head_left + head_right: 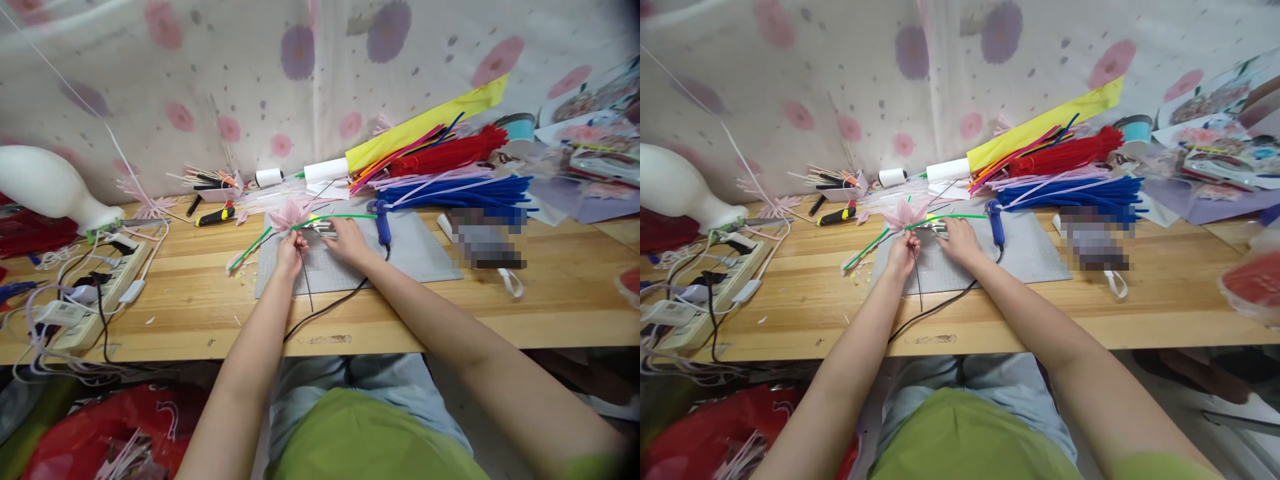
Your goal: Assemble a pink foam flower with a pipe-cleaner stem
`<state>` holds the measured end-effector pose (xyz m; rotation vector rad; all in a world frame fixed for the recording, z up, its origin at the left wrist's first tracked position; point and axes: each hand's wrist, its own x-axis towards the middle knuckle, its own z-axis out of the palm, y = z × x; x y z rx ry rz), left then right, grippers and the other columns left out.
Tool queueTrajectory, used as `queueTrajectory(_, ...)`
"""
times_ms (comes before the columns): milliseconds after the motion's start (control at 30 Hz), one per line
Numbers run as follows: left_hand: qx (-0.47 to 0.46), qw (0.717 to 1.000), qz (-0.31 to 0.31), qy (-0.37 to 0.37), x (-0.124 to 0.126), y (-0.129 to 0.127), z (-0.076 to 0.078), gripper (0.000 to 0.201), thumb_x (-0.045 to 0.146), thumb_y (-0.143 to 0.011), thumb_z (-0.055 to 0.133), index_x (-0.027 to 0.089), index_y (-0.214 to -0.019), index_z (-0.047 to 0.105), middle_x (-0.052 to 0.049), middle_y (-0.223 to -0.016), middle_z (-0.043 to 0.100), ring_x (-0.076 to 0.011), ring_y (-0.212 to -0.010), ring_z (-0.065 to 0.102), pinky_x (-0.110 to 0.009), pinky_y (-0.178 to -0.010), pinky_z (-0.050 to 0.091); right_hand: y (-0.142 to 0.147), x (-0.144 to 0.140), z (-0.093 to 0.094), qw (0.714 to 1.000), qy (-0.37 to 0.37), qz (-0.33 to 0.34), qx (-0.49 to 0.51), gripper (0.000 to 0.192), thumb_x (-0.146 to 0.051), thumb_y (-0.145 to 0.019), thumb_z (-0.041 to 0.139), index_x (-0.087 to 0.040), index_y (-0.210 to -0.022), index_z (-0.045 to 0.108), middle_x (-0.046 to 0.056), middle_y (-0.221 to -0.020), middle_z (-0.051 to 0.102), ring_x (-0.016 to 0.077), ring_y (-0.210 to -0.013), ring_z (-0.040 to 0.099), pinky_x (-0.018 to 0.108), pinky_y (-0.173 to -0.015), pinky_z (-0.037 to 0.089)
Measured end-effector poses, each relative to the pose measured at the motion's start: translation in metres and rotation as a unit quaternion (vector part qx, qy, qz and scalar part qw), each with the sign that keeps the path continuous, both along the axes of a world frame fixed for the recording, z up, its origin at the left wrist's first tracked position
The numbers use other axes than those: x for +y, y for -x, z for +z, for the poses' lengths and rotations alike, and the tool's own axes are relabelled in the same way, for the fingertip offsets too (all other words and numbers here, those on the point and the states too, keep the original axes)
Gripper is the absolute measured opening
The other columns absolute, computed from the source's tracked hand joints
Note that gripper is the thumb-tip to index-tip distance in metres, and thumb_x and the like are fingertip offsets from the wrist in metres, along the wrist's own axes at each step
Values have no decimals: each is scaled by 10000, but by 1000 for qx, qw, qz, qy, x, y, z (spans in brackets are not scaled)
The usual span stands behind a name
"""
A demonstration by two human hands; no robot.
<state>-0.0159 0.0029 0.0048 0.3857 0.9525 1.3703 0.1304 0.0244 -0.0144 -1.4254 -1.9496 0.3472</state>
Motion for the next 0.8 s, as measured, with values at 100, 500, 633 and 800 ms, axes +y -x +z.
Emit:
queueTrajectory(100, 5, 1000, -19, 2, -6, -7, -5, 274, 174, -913, 407, 126, -668, 519, 61, -472, 393, -25, -429, 436, -106, -414, 351, 19, -11, 2, 962, 88, 32, 256, 574, -359, -739, 626, -181, -1240, 411, 21, -857, 624, 137, -704, 568, 269, -659, 456)
queueTrajectory(500, -134, 986, -95, -10, -10, 5, -1, 326, 191, -948, 307, 120, -707, 514, 59, -498, 320, -9, -437, 391, -46, -385, 342, 25, 14, 16, 866, 300, 19, 400, 217, -272, -809, 608, -181, -677, 461, -61, -451, 514, 54, -342, 444, 165, -327, 249)
queueTrajectory(633, -195, 973, -118, -34, -12, 10, 0, 310, 160, -948, 300, 144, -712, 499, 49, -521, 303, -6, -438, 343, -7, -397, 317, 30, 17, 22, 853, 258, -11, 454, 215, -187, -778, 611, -186, -644, 442, -81, -429, 487, 42, -339, 411, 160, -340, 251)
queueTrajectory(800, -159, 981, -85, -69, -16, 14, 0, 225, 121, -918, 363, 188, -743, 488, 36, -554, 310, -36, -473, 345, -42, -406, 331, 50, 11, 19, 832, 266, -24, 487, 224, -172, -765, 586, -193, -619, 417, -88, -405, 451, 38, -331, 347, 168, -350, 221)
